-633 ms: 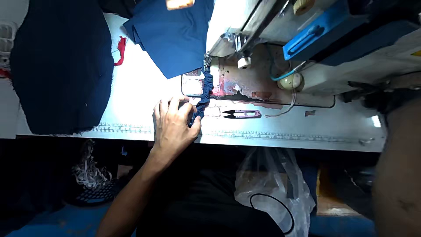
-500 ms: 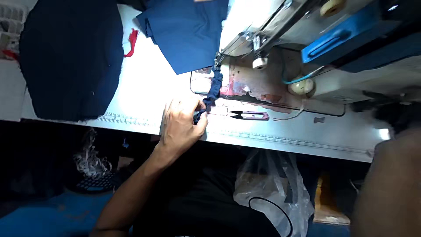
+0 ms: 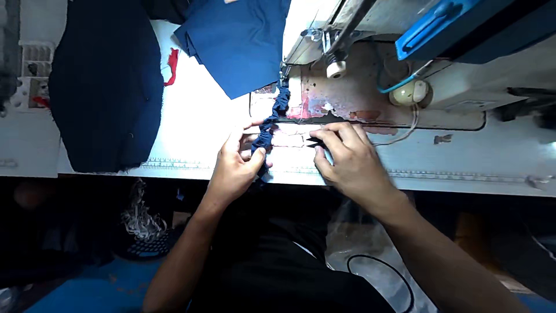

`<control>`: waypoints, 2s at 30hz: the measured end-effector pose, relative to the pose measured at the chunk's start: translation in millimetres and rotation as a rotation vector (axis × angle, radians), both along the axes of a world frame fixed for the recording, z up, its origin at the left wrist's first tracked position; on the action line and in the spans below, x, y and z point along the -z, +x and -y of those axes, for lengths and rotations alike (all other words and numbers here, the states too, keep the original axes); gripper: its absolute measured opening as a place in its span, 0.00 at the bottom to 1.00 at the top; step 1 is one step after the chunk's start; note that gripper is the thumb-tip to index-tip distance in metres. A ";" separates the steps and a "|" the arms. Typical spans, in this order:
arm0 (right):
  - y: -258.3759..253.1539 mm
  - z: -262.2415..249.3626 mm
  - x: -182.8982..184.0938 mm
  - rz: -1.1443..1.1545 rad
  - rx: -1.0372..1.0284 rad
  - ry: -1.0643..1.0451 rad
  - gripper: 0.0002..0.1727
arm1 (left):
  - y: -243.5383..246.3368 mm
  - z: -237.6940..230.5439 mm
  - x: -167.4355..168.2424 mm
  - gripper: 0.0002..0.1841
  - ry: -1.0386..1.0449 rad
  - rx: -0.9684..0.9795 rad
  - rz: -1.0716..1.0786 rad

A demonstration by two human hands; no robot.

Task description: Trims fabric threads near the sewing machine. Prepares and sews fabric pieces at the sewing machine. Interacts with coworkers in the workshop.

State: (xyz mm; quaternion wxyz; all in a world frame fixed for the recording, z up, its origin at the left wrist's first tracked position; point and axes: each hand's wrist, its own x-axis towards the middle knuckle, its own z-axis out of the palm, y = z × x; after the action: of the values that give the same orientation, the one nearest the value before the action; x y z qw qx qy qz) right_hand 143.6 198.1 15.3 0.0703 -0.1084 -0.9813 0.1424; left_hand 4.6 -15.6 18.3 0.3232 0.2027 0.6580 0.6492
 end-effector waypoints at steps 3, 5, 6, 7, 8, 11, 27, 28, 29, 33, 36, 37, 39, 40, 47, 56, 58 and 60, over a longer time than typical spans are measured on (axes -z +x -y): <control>5.4 -2.8 4.3 -0.048 -0.035 0.052 0.17 | -0.4 -0.3 3.3 0.24 -0.001 -0.009 -0.040; 10.4 -4.4 6.6 -0.065 -0.044 0.036 0.19 | 0.7 -0.6 4.0 0.19 -0.036 0.001 -0.121; 12.6 -5.3 6.4 -0.049 -0.033 0.007 0.21 | 1.3 -1.0 4.4 0.16 -0.071 0.006 -0.196; 14.5 -6.2 6.5 -0.034 -0.011 -0.009 0.23 | 2.4 -1.1 4.1 0.14 -0.112 0.010 -0.275; 15.7 -7.7 7.1 -0.031 0.011 0.004 0.23 | 3.0 -1.2 3.5 0.13 -0.136 0.010 -0.340; 14.7 -12.4 5.6 -0.035 0.013 0.128 0.18 | 4.5 -0.4 3.8 0.09 -0.125 -0.037 -0.374; -24.1 49.8 -10.6 -0.201 -0.143 0.087 0.16 | -11.8 12.4 4.7 0.23 0.115 0.123 0.068; -26.3 51.2 -9.1 -0.209 -0.140 0.104 0.16 | -12.2 11.7 4.9 0.23 0.106 0.121 0.067; -28.1 52.6 -7.9 -0.217 -0.138 0.115 0.16 | -12.0 11.1 5.1 0.23 0.096 0.116 0.065; -34.4 55.6 -5.4 -0.230 -0.156 0.123 0.16 | -10.9 7.5 6.6 0.24 0.068 0.105 0.002; -37.0 56.0 -2.8 -0.248 -0.171 0.135 0.15 | -11.8 6.9 7.8 0.24 0.052 0.113 -0.023; -37.2 55.4 -1.5 -0.256 -0.180 0.146 0.15 | -12.1 7.2 7.8 0.24 0.046 0.117 -0.027; -37.1 53.3 0.8 -0.251 -0.204 0.154 0.14 | -11.5 7.6 7.5 0.24 0.025 0.119 -0.034; -36.8 52.0 1.4 -0.244 -0.213 0.154 0.13 | -11.5 7.3 7.9 0.24 0.019 0.123 -0.040; -21.2 42.4 -0.3 -0.187 -0.158 0.092 0.15 | -12.1 8.8 8.1 0.34 0.023 0.170 -0.062; 15.7 -0.5 3.3 -0.089 0.176 -0.040 0.19 | 74.4 -8.6 16.5 0.16 0.016 0.327 -0.526; 17.8 -4.1 2.6 -0.093 0.199 -0.043 0.19 | 79.3 -10.3 11.6 0.17 -0.087 0.408 -0.750; 18.2 -7.8 0.0 -0.109 0.204 -0.041 0.19 | 68.7 -13.1 0.1 0.17 -0.175 0.250 -0.958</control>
State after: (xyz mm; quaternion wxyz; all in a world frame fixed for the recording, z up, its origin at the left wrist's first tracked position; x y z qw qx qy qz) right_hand 161.8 205.9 15.3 0.1356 -0.2012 -0.9568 0.1604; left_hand 73.3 -2.6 18.3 0.0758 0.5274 0.7552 0.3818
